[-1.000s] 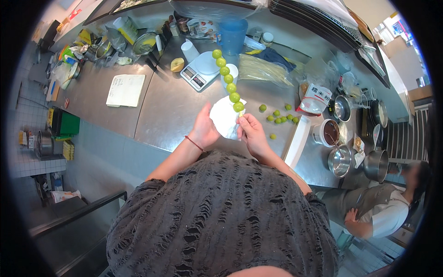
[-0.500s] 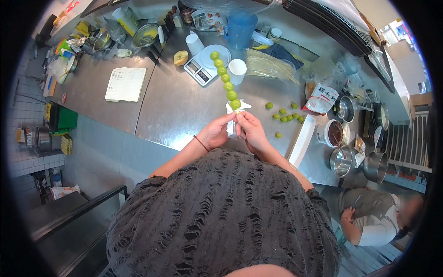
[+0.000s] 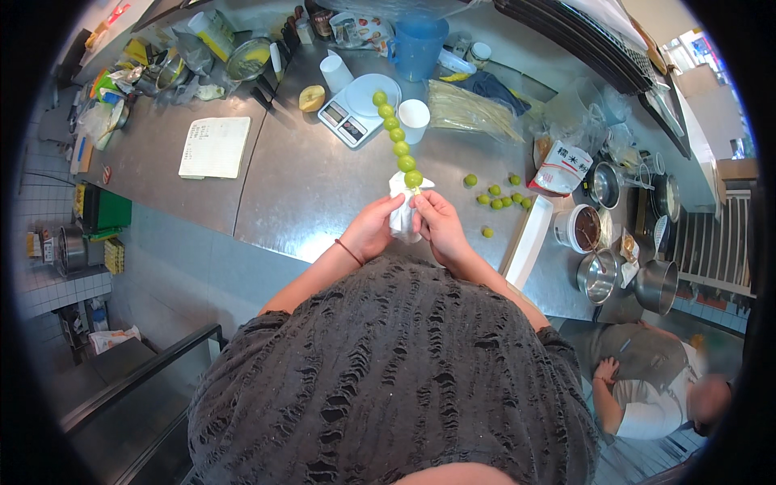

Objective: The person threads green grapes onto a wooden skewer, wipes the skewer with a paper towel, and places it on a tray. Then the person scoops cooked white pieces from a pot into a metal bowl and weighs them on a digital scale. Finally, the person puts on a disposable glove and handles yellow items from a blue bag.

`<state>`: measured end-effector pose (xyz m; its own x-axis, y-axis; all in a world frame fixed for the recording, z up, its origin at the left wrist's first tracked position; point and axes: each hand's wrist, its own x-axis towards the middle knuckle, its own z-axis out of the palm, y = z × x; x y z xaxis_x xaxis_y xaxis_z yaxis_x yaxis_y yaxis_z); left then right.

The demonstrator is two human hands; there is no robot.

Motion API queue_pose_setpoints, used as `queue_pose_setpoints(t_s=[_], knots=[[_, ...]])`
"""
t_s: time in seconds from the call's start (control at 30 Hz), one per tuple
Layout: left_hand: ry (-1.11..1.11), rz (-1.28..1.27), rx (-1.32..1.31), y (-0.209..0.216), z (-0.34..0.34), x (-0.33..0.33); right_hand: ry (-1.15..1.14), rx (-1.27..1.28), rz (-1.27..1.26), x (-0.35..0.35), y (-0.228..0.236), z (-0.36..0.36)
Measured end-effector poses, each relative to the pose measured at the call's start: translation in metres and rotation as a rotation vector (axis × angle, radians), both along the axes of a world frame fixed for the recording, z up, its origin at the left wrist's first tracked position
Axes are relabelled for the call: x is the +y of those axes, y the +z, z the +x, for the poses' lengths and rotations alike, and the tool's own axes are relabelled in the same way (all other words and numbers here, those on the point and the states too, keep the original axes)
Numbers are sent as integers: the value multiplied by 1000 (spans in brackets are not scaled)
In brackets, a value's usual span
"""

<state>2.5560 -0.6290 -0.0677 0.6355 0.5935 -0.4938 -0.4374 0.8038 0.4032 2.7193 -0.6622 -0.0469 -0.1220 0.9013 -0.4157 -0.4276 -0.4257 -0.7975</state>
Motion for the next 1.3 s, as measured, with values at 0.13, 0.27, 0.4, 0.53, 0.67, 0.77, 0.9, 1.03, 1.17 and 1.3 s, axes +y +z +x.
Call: queue_pose_setpoints(t_s=[0.13,0.27,0.4,0.53,0.67,0.77,0.9,1.03,1.17,1.3], knots=[[312,507,562,-2,-12,-9,-20,-106,-1,0,-8,5],[171,1421,1068,21,-18,-12,-37,-164,2,-5,-12,5],[-41,1818,1153,41,-7,3,-14,-171,34,-11,-6,3],[-56,1876,1144,49,-2,7,38,-199,93,-18,8,10],[-4,1972,1279,53,6,-3,-9,-205,169,-20,16,13],[59,1988,1247,57,13,-6,-17,-136,133,-22,17,16],[66,1742,1063,61,5,-14,24,-106,102,-28,20,24],[341,968,693,56,-15,-13,44,-92,95,-33,25,32],[431,326,266,46,-15,-11,47,-46,98,-37,28,28],[276,212,25,48,2,-27,22,-9,127,-42,29,20]])
